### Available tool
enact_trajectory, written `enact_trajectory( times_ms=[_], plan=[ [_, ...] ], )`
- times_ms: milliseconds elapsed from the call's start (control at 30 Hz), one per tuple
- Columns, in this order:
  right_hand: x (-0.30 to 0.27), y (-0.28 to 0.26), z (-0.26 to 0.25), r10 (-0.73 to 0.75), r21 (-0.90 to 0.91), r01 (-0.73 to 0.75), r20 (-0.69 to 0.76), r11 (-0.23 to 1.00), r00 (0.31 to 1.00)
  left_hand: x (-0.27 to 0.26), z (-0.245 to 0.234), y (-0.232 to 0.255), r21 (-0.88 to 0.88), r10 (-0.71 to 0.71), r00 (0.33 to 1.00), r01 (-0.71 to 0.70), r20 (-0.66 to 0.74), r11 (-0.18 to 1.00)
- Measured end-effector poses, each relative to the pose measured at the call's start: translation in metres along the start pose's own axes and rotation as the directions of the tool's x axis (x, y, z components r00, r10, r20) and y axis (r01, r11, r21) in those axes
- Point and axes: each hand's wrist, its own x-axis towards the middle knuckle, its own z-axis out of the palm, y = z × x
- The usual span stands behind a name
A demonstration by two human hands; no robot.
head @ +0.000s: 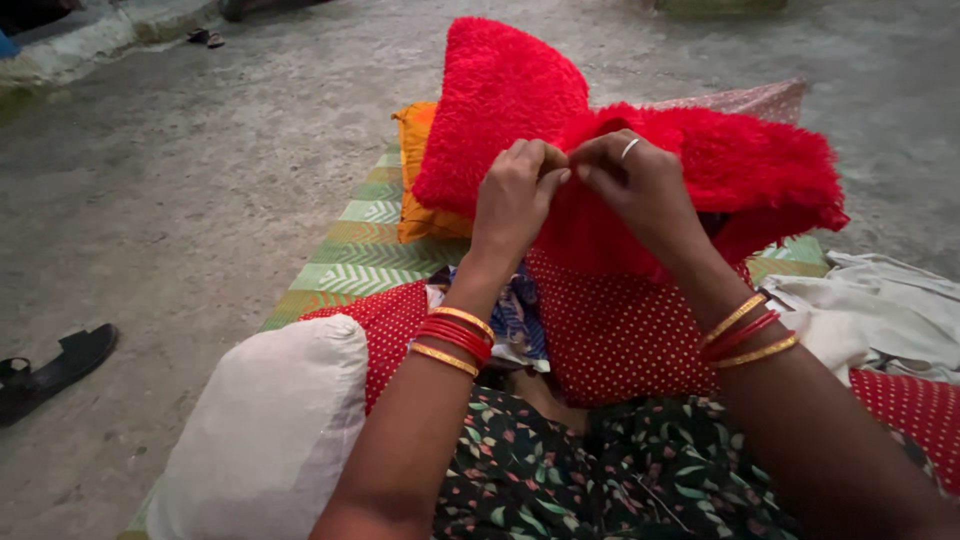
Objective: The person folds pillows and clothes by hand, smoothing them and stacking them on a mat on the floor.
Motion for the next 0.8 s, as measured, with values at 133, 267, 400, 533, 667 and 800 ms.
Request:
enact_trajectory(
  times_ms=[133,267,400,533,667,800],
  plan=[
    [0.0,0.002,-0.003,0.034,0.005,-0.035,0.097,0.999,0.995,-0.002,-0.002,0.003,-0.146,-0.055,0.998,0.056,0.012,0.988],
    [0.0,0.014,-0.004,0.192,0.372,-0.217,0.103,0.903,0.976,0.0,-0.005,0.011,-0.321,-0.107,0.993,0.114,0.04,0.94],
    [-0.004,0.017,-0.005,0.261,0.636,-0.289,0.14,0.715,0.955,0.004,-0.01,0.018,-0.235,-0.072,0.995,0.085,0.065,0.968],
    [-0.003,0.015,-0.011,0.275,0.607,-0.366,0.24,0.705,0.931,-0.003,-0.01,0.023,-0.082,0.131,0.99,-0.127,0.042,0.988],
    [-0.002,0.011,-0.024,0.25,0.54,-0.382,0.303,0.75,0.92,-0.001,-0.014,0.023,-0.062,0.181,0.982,-0.177,0.056,0.982],
    [0.002,0.012,-0.023,0.201,0.647,-0.289,0.209,0.706,0.957,0.018,-0.013,0.022,-0.023,0.23,0.972,-0.23,0.055,0.973]
  ],
)
